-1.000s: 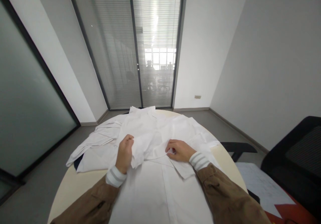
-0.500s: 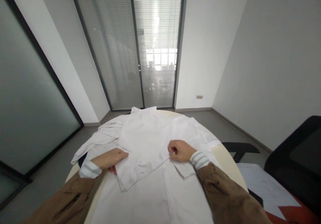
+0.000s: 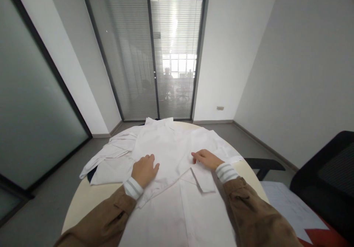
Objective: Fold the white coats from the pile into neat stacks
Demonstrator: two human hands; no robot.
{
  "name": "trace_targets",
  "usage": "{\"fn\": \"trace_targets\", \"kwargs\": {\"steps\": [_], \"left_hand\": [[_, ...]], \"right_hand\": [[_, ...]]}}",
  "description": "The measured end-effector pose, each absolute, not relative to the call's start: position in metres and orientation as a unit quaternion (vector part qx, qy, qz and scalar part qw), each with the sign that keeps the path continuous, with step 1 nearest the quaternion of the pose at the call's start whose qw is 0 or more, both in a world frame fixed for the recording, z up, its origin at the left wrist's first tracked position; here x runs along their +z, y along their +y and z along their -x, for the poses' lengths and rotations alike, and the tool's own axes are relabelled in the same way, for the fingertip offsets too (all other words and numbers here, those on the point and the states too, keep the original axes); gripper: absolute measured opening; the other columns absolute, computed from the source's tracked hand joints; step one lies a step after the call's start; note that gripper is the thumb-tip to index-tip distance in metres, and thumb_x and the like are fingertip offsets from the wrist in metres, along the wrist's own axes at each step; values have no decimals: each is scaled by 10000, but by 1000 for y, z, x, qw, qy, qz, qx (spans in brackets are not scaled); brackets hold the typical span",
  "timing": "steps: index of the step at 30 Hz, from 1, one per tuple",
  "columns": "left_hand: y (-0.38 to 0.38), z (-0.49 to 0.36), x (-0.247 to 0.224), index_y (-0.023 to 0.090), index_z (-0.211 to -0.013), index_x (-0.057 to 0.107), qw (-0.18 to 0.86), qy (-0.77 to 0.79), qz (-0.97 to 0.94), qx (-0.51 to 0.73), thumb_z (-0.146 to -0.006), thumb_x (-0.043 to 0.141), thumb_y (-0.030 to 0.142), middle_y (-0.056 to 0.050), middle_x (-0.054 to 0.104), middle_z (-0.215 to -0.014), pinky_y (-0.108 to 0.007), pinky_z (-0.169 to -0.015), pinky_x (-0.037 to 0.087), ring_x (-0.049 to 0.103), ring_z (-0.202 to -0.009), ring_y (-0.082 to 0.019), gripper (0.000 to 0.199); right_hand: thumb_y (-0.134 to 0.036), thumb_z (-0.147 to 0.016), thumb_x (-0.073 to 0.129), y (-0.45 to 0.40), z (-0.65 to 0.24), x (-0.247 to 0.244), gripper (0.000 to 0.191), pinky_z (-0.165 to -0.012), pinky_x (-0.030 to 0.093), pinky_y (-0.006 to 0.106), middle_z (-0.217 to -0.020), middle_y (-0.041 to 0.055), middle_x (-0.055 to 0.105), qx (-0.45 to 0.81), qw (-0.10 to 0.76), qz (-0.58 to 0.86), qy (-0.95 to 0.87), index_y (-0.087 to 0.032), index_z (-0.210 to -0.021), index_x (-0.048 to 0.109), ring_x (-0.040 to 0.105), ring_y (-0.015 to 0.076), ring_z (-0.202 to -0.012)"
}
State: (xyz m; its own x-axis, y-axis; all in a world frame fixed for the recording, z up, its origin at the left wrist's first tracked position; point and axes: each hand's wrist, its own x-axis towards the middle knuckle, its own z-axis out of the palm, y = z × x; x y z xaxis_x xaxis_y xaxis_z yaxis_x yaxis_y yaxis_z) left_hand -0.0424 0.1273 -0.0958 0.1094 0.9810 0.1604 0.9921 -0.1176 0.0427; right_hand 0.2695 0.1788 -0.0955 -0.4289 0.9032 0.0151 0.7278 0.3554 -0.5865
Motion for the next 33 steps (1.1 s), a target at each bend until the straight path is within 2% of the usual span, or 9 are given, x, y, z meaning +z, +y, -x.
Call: {"fn": "trace_targets", "kwargs": {"steps": [5, 9, 12, 15, 17, 21, 24, 29, 33], "left_hand": [[127, 43, -123, 181, -1026, 604, 63, -637, 763, -93, -944, 471, 324, -113, 611, -1064, -348, -811, 444, 549, -1051, -272, 211], [129, 49, -126, 181, -1035, 602, 62, -625, 771, -107, -946, 471, 315, -104, 609, -1047, -349, -807, 442, 550, -1025, -267, 208], [130, 51, -126, 181, -1043, 606, 61, -624, 771, -112, -942, 482, 313, -102, 624, -1049, -348, -800, 443, 558, -1021, -265, 207], [130, 51, -125, 183, -1043, 610, 57, -624, 772, -107, -947, 485, 321, -103, 659, -1026, -346, -814, 439, 576, -1031, -267, 209], [129, 51, -124, 181, -1052, 610, 54, -632, 767, -97, -963, 467, 345, -106, 683, -975, -347, -797, 440, 611, -999, -271, 235], [129, 51, -120, 197, -1095, 607, 36, -659, 747, -77, -1003, 381, 433, -101, 714, -866, -332, -695, 441, 686, -831, -267, 339], [131, 54, -117, 222, -1061, 618, 15, -673, 734, -90, -1013, 330, 482, -95, 726, -845, -314, -658, 433, 702, -797, -261, 391], [135, 63, -118, 232, -978, 645, -24, -673, 733, -96, -997, 364, 491, -92, 733, -832, -293, -643, 416, 701, -788, -249, 382], [137, 68, -119, 225, -948, 659, -36, -674, 727, -125, -977, 424, 472, -95, 731, -824, -294, -643, 403, 696, -789, -254, 342]], "right_hand": [[-691, -925, 374, 171, -292, -70, 686, -748, 446, 329, -698, 67, 689, 347, 191, 502, -768, -169, -689, 752, 605, 217, -717], [-711, -916, 357, 165, -316, -58, 728, -702, 449, 332, -626, 79, 672, 387, 121, 490, -772, -158, -650, 748, 593, 200, -617], [-697, -865, 484, 164, -333, -62, 609, -625, 420, 318, -622, 68, 670, 327, 52, 542, -772, -169, -695, 736, 585, 195, -590], [-593, -784, 658, 162, -342, -73, 411, -620, 403, 314, -774, 77, 723, 238, 18, 575, -783, -186, -801, 718, 625, 223, -690], [-517, -759, 703, 158, -342, -79, 338, -653, 408, 325, -850, 96, 737, 195, -4, 594, -781, -186, -831, 715, 649, 251, -761], [-474, -802, 656, 152, -332, -84, 325, -704, 425, 338, -910, 127, 734, 110, -44, 644, -756, -177, -920, 719, 677, 289, -858], [-440, -832, 624, 149, -322, -85, 330, -727, 433, 329, -981, 133, 732, 90, -47, 643, -759, -176, -1012, 706, 681, 281, -904], [-337, -862, 570, 149, -316, -86, 244, -702, 424, 316, -959, 137, 743, 89, -57, 638, -763, -162, -933, 726, 690, 270, -883], [-315, -870, 555, 150, -318, -81, 235, -694, 421, 309, -990, 128, 744, 78, -51, 645, -758, -176, -949, 728, 689, 259, -882]]}}
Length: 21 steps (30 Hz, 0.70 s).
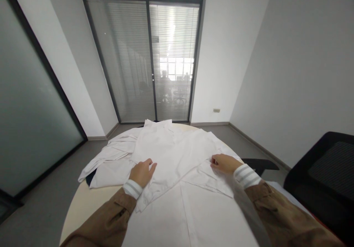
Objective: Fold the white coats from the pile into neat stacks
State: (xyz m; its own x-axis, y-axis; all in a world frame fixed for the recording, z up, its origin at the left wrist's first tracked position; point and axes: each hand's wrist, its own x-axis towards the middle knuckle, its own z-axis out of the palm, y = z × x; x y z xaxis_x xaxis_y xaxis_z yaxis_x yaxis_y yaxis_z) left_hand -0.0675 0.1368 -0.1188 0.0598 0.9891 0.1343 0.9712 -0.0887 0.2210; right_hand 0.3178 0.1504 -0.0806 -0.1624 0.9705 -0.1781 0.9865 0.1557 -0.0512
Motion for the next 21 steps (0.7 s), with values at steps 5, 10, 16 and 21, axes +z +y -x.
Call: {"fn": "trace_targets", "kwargs": {"steps": [5, 10, 16, 21], "left_hand": [[140, 71, -120, 218, -896, 656, 65, 671, -716, 180, -982, 425, 462, -83, 729, -817, -286, -677, 403, 691, -800, -236, 347], [139, 73, -125, 208, -974, 670, 65, 676, -725, 117, -971, 425, 490, -125, 735, -886, -316, -688, 414, 693, -848, -273, 374], [138, 75, -119, 225, -996, 631, 53, 691, -709, 133, -945, 469, 491, -82, 708, -874, -320, -666, 437, 673, -817, -258, 316], [144, 90, -115, 175, -1143, 600, -86, 690, -687, 212, -906, 538, 362, -136, 625, -1168, -351, -850, 474, 589, -1085, -283, 308]], "right_hand": [[-327, -878, 537, 149, -312, -80, 255, -686, 425, 321, -985, 139, 742, -37, 60, -674, 736, -183, -941, 737, 693, 281, -892], [-350, -895, 522, 147, -307, -79, 286, -706, 443, 338, -1013, 161, 732, -10, 69, -680, 730, -171, -953, 738, 694, 301, -919], [-306, -912, 505, 144, -295, -71, 259, -718, 462, 356, -1016, 171, 723, 21, 85, -688, 721, -154, -995, 697, 698, 318, -931], [-258, -919, 499, 141, -255, -66, 294, -752, 478, 351, -1059, 150, 707, 29, 2, -666, 745, -157, -1173, 608, 691, 285, -941]]}}
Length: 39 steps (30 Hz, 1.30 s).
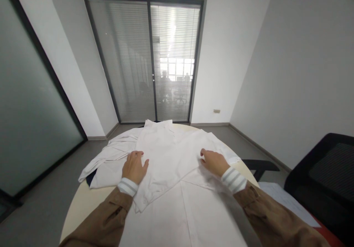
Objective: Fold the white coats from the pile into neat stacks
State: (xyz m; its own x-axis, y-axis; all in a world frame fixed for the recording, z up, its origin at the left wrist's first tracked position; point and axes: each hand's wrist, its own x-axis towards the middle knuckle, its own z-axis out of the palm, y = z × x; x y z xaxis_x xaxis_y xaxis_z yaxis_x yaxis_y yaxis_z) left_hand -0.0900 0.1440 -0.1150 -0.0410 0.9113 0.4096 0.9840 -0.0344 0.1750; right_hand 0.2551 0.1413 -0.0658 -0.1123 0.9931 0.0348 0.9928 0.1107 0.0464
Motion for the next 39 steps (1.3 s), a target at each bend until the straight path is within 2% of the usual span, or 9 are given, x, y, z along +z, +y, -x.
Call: {"fn": "trace_targets", "kwargs": {"steps": [3, 6, 9, 12, 16, 21, 32, 39], "left_hand": [[148, 103, -116, 141, -1294, 533, 110, -720, 654, -205, -895, 541, 367, -182, 561, -1291, -395, -889, 473, 557, -1151, -329, 458], [156, 118, -119, 143, -1382, 451, 28, -756, 617, -215, -925, 485, 420, -183, 607, -1260, -420, -880, 480, 603, -1115, -336, 536], [168, 136, -125, 161, -1355, 477, -91, -776, 580, -230, -934, 460, 478, -149, 683, -1150, -401, -877, 483, 648, -1063, -314, 528], [178, 150, -131, 153, -1217, 585, -135, -766, 577, -250, -913, 482, 473, -125, 710, -1034, -364, -867, 482, 663, -1004, -286, 453], [182, 153, -133, 145, -1051, 627, -129, -727, 606, -297, -891, 478, 459, -87, 694, -895, -319, -795, 488, 662, -853, -239, 382], [179, 150, -123, 166, -1125, 562, -129, -717, 625, -282, -873, 505, 442, -41, 659, -798, -315, -750, 478, 653, -779, -230, 378], [173, 110, -52, 178, -1183, 600, -88, -657, 717, -217, -869, 564, 344, -48, 669, -838, -289, -721, 419, 628, -785, -225, 357], [169, 79, -27, 175, -1173, 600, -73, -645, 728, -219, -875, 571, 311, -53, 674, -834, -292, -732, 412, 641, -834, -236, 330]], "right_hand": [[-366, -948, 489, 139, -218, -70, 441, -863, 483, 357, -1254, 161, 639, -23, -65, -598, 798, -158, -1336, 524, 636, 273, -1092], [-485, -971, 431, 135, -183, -84, 595, -1076, 374, 450, -1483, 163, 474, -54, -85, -548, 830, -174, -1478, 407, 448, 313, -1349], [-577, -986, 328, 132, -160, -105, 666, -1172, 191, 560, -1622, 114, 256, -85, -88, -497, 859, -242, -1559, 273, 210, 337, -1486], [-625, -982, 274, 130, -153, -121, 691, -1191, 97, 575, -1647, 88, 170, -126, -81, -471, 869, -270, -1574, 232, 107, 330, -1513], [-687, -955, 273, 129, -157, -126, 725, -1192, 54, 587, -1649, 70, 165, -161, -82, -462, 868, -295, -1564, 267, 58, 348, -1515], [-730, -922, 319, 129, -159, -123, 740, -1169, 28, 642, -1650, 49, 166, -166, -78, -451, 874, -336, -1548, 302, 20, 401, -1506], [-692, -929, 361, 128, -162, -127, 722, -1162, 31, 656, -1643, 71, 196, -156, -93, -439, 880, -318, -1545, 315, 52, 412, -1500], [-638, -955, 353, 127, -163, -126, 670, -1175, 73, 627, -1620, 84, 269, -150, -107, -420, 889, -293, -1529, 355, 156, 364, -1497]]}}
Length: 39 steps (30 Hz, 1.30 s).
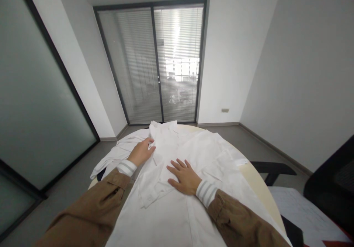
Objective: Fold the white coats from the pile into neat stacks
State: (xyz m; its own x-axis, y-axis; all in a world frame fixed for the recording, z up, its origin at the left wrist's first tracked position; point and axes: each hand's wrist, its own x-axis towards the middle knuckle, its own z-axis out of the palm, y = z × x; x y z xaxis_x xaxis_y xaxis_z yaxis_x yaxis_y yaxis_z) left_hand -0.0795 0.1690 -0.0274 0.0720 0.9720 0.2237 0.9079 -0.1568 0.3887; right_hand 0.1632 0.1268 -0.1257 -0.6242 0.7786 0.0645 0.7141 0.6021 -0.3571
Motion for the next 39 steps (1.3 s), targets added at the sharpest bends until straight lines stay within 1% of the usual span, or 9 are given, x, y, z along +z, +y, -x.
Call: {"fn": "trace_targets", "kwargs": {"steps": [6, 9, 12, 14, 20, 24, 31, 34, 39], "left_hand": [[178, 97, -40, 122, -1218, 587, 133, 719, -651, 202, -863, 556, 350, -128, 716, -935, -315, -750, 458, 674, -883, -269, 423], [186, 113, -54, 112, -1004, 670, 170, 731, -630, 200, -854, 551, 393, -138, 723, -876, -306, -667, 473, 684, -793, -268, 340], [195, 124, -68, 125, -788, 673, 203, 738, -608, 209, -852, 527, 385, -122, 707, -756, -289, -547, 447, 665, -669, -251, 305], [200, 130, -75, 123, -761, 669, 223, 739, -595, 223, -838, 530, 364, -106, 698, -717, -277, -492, 423, 645, -610, -233, 289], [209, 138, -87, 118, -900, 708, 263, 711, -581, 296, -799, 559, 290, -87, 749, -834, -251, -540, 477, 688, -709, -215, 249], [209, 132, -83, 110, -1056, 707, 269, 669, -592, 360, -792, 546, 241, -90, 760, -1004, -262, -735, 533, 706, -893, -223, 336], [214, 98, -66, 94, -1148, 693, 302, 590, -635, 397, -804, 587, 283, -93, 753, -1039, -291, -827, 522, 688, -937, -230, 408], [215, 85, -62, 91, -1208, 669, 305, 577, -646, 396, -798, 598, 237, -84, 750, -985, -286, -810, 510, 675, -907, -221, 441], [210, 74, -62, 69, -1381, 544, 293, 593, -648, 377, -803, 589, 200, 1, 628, -702, -256, -641, 441, 570, -657, -163, 594]], "right_hand": [[-623, -956, 363, 130, -163, -129, 677, -1184, 98, 595, -1628, 84, 249, 164, 99, 429, -883, -274, -1535, 339, 150, 342, -1502], [-599, -954, 390, 142, -160, -122, 629, -1147, 217, 593, -1581, 107, 351, 161, 82, 423, -888, -267, -1488, 420, 272, 351, -1455], [-490, -955, 434, 165, -153, -107, 533, -1070, 378, 508, -1478, 129, 485, 144, 87, 425, -889, -226, -1413, 502, 450, 315, -1332], [-430, -943, 466, 183, -145, -99, 556, -1081, 386, 470, -1507, 142, 449, 125, 102, 428, -889, -187, -1443, 461, 436, 301, -1349], [-397, -977, 393, 220, -111, -103, 651, -1199, 206, 483, -1624, 142, 236, 102, 103, 411, -900, -125, -1554, 261, 192, 306, -1498], [-422, -999, 320, 232, -90, -115, 662, -1201, 167, 506, -1645, 150, 137, 127, 96, 447, -880, -125, -1575, 184, 124, 300, -1515], [-384, -1015, 224, 253, -76, -120, 633, -1205, 104, 541, -1664, 81, 41, 166, 77, 471, -863, -169, -1595, 92, 34, 306, -1522], [-362, -1006, 249, 262, -76, -121, 639, -1204, 133, 544, -1664, 71, 57, 175, 93, 470, -860, -177, -1595, 86, 48, 314, -1520], [-301, -977, 315, 279, -75, -121, 683, -1192, 202, 543, -1662, 96, 76, 187, 118, 467, -856, -144, -1592, 63, 76, 318, -1517]]}}
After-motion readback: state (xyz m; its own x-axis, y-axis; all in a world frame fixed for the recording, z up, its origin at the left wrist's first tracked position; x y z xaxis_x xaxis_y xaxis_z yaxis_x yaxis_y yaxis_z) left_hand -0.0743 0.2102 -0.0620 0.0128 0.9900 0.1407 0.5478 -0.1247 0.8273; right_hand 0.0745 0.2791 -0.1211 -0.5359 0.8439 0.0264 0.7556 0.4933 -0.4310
